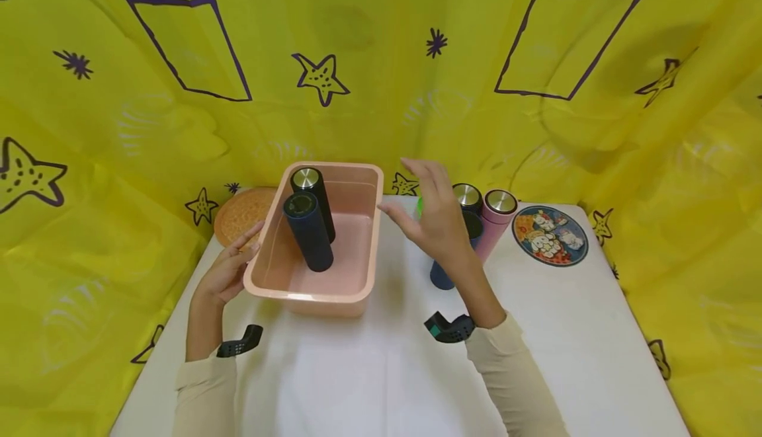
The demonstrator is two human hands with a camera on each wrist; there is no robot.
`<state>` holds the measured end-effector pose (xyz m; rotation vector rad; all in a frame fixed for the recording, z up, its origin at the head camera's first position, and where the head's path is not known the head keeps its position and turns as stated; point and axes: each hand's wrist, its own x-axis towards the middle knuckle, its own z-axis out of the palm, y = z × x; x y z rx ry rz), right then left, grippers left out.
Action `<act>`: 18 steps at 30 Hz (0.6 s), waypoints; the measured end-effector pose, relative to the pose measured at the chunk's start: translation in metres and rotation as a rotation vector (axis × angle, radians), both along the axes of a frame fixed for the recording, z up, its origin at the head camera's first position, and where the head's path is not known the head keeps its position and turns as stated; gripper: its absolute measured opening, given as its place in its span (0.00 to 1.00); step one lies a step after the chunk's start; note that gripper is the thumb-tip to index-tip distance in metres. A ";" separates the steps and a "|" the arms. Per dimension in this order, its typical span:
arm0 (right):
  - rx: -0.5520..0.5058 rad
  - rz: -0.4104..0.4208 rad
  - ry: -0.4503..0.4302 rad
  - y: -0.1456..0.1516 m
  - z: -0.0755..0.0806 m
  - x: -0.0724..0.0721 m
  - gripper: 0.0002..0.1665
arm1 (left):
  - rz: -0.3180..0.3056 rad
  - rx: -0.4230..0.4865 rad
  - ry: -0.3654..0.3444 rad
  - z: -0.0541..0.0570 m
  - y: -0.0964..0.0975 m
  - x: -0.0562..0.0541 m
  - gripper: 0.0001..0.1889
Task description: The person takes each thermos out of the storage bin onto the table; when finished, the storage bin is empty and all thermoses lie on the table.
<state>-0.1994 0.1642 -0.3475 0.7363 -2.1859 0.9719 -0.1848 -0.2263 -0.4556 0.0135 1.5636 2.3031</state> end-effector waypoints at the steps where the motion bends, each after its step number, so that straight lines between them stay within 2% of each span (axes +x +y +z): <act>1: -0.002 0.014 -0.032 -0.004 0.000 -0.001 0.44 | 0.000 0.000 -0.003 0.000 0.000 0.000 0.30; 9: -0.044 0.076 -0.203 -0.039 0.002 -0.025 0.41 | -0.008 0.001 0.002 -0.001 0.001 -0.002 0.30; 18: -0.095 0.162 -0.376 -0.075 -0.011 -0.046 0.38 | 0.005 -0.027 -0.006 -0.001 0.002 -0.001 0.30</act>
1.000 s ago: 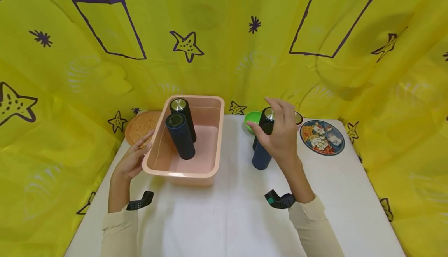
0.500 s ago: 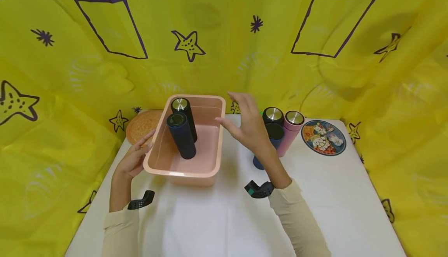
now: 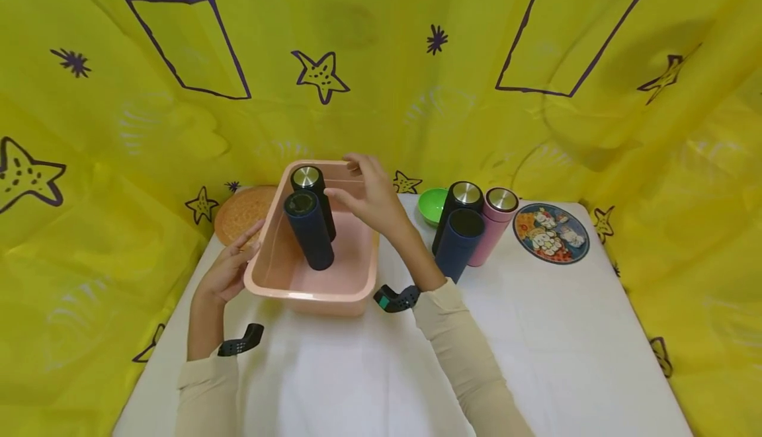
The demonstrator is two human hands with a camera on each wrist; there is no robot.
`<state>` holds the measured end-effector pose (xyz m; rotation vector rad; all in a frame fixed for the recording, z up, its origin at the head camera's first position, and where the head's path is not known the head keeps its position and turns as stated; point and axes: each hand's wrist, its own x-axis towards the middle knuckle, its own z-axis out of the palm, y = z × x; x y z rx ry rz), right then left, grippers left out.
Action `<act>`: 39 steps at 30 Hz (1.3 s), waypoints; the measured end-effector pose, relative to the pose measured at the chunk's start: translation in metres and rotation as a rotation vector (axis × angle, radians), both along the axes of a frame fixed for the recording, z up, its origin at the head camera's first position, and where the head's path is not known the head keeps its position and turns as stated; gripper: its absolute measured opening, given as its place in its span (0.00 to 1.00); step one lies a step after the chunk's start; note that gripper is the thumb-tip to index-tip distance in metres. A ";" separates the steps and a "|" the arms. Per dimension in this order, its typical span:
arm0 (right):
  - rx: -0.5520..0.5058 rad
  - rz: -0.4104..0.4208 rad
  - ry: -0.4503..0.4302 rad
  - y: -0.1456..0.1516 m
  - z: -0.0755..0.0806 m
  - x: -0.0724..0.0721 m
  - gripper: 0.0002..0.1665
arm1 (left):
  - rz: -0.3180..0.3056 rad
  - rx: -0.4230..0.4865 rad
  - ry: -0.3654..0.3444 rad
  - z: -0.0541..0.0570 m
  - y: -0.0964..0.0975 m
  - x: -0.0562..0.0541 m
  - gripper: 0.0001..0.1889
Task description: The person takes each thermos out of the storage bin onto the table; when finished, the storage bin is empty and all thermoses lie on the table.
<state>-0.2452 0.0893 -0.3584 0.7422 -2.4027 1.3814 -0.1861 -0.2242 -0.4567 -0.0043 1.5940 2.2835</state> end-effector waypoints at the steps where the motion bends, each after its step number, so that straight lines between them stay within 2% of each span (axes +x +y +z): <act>1: -0.005 0.004 -0.020 -0.004 -0.002 -0.002 0.38 | 0.001 0.001 0.004 0.000 0.000 0.000 0.30; 8: -0.068 0.041 -0.134 -0.025 -0.022 -0.019 0.36 | -0.006 0.022 0.010 -0.001 -0.001 -0.001 0.30; 14: -0.122 0.097 -0.247 -0.036 -0.037 -0.023 0.37 | 0.003 0.014 -0.004 -0.001 -0.001 0.000 0.30; 20: -0.134 0.082 -0.261 -0.042 -0.047 -0.026 0.36 | 0.007 0.014 -0.009 -0.001 -0.001 0.000 0.30; 25: -0.145 0.112 -0.311 -0.045 -0.054 -0.027 0.36 | 0.003 0.019 -0.007 -0.001 -0.001 0.000 0.30; 30: -0.117 0.154 -0.332 -0.049 -0.057 -0.026 0.37 | -0.005 0.030 -0.006 -0.003 -0.002 0.000 0.30; 39: -0.104 0.154 -0.357 -0.055 -0.060 -0.021 0.40 | -0.011 0.032 -0.005 -0.002 -0.001 0.000 0.30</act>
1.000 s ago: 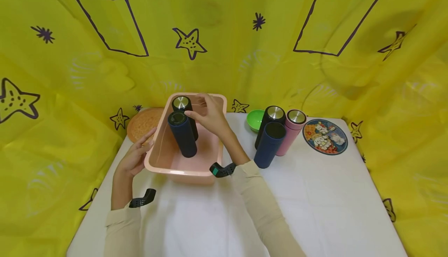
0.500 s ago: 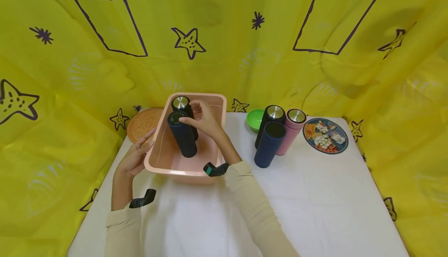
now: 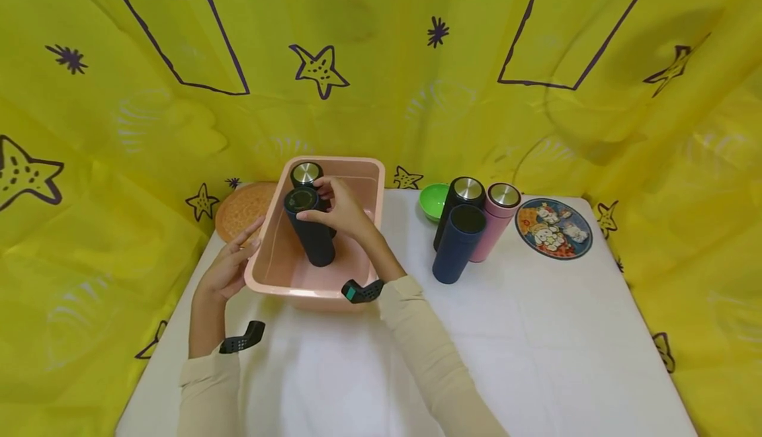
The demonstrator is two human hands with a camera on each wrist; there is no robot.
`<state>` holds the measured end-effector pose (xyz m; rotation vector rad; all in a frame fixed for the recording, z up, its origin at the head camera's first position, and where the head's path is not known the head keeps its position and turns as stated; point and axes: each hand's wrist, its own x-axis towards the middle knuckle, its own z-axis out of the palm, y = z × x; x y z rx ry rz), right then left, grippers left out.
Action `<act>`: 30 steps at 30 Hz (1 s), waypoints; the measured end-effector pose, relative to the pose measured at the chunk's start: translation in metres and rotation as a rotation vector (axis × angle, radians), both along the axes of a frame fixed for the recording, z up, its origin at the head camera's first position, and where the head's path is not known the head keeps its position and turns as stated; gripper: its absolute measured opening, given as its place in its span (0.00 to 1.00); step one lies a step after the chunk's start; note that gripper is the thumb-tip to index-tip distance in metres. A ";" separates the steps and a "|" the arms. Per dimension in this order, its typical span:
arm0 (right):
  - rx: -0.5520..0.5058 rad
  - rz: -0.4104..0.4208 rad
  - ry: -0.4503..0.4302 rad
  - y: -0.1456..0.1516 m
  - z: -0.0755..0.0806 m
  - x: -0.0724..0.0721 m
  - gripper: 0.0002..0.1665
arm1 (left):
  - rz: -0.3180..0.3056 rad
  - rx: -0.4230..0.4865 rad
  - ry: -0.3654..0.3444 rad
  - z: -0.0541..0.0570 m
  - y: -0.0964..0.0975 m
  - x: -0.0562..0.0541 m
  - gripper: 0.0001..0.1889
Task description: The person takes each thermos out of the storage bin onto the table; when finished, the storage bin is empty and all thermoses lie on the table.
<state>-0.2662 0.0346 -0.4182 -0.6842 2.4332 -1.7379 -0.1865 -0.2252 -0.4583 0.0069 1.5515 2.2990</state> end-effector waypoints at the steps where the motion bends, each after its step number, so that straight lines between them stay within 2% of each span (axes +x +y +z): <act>1: -0.005 0.004 -0.009 -0.001 0.000 0.000 0.40 | 0.000 0.000 0.000 0.000 0.000 0.000 0.30; 5: -0.016 0.007 -0.034 -0.004 -0.003 0.002 0.41 | 0.000 -0.004 -0.003 0.001 0.000 -0.001 0.30; 15: 0.044 -0.024 0.010 -0.011 -0.009 0.003 0.44 | 0.005 0.006 -0.007 0.001 0.001 0.000 0.30; 22: 0.034 -0.033 0.016 -0.012 -0.011 0.005 0.42 | 0.008 -0.001 -0.002 0.002 0.000 0.000 0.30; 30: 0.063 -0.039 0.038 -0.011 -0.010 0.008 0.41 | -0.010 0.031 0.023 0.000 -0.001 0.000 0.30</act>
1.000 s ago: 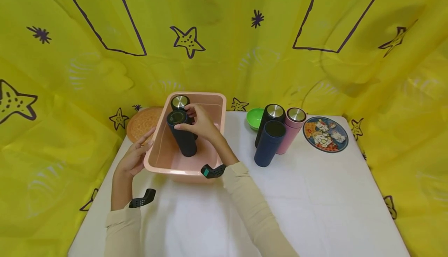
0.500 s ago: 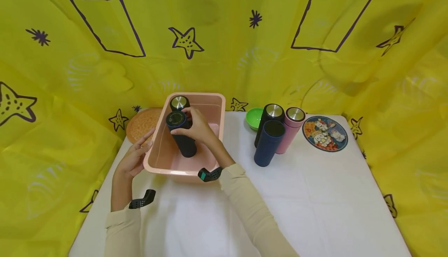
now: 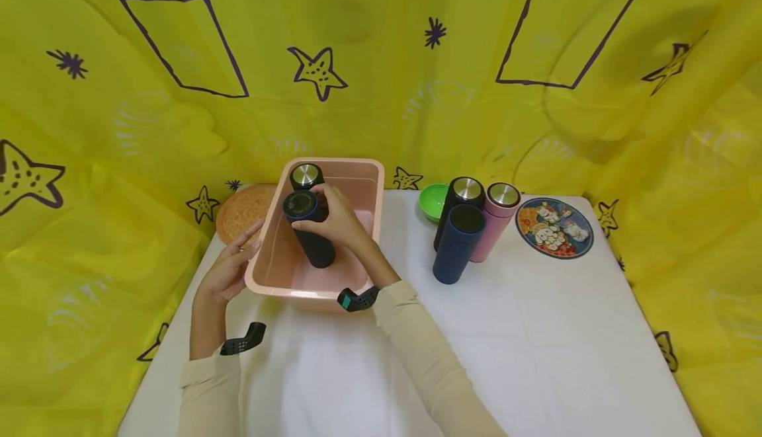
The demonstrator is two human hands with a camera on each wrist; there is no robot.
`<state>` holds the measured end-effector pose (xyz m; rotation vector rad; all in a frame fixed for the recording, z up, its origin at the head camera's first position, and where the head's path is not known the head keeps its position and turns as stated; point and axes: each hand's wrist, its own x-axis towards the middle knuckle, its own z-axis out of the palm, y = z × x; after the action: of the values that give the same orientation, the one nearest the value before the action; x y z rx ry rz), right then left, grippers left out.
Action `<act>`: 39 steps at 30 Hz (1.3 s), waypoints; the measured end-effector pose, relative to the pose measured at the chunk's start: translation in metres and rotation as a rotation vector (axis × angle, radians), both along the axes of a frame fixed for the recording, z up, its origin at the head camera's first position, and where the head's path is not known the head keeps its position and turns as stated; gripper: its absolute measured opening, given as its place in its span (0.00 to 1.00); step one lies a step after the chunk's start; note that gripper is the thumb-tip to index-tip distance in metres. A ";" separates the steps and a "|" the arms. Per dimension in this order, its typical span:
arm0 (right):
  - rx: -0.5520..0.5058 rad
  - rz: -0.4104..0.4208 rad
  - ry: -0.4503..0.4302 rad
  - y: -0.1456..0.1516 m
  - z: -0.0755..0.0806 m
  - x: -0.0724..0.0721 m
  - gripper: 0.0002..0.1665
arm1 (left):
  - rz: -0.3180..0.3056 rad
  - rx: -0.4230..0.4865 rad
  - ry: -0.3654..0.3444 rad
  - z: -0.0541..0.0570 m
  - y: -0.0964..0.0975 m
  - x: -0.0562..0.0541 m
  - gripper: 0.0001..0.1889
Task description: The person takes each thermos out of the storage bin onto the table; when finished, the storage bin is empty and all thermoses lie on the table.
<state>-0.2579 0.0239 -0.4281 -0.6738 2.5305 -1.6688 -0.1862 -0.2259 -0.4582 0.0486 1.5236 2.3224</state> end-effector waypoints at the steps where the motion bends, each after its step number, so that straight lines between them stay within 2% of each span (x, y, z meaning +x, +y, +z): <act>1: 0.001 -0.001 0.001 0.000 0.000 0.000 0.41 | -0.001 0.004 0.001 0.000 0.000 0.000 0.30; 15: -0.053 0.041 0.024 0.002 -0.002 0.003 0.39 | 0.032 -0.025 -0.038 0.000 0.003 0.000 0.30; 23: -0.026 0.027 0.012 0.002 -0.003 0.003 0.42 | 0.033 -0.020 -0.048 0.001 0.002 0.001 0.30; 31: 0.021 0.046 0.080 0.003 -0.005 0.002 0.42 | 0.024 -0.028 -0.041 0.001 0.002 0.001 0.30; 39: 0.042 0.060 0.162 0.003 -0.002 0.003 0.41 | 0.020 0.002 -0.040 0.002 0.001 0.001 0.30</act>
<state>-0.2553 0.0268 -0.4304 -0.9063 2.6144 -1.5988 -0.1847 -0.2247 -0.4564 -0.0124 1.5087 2.3265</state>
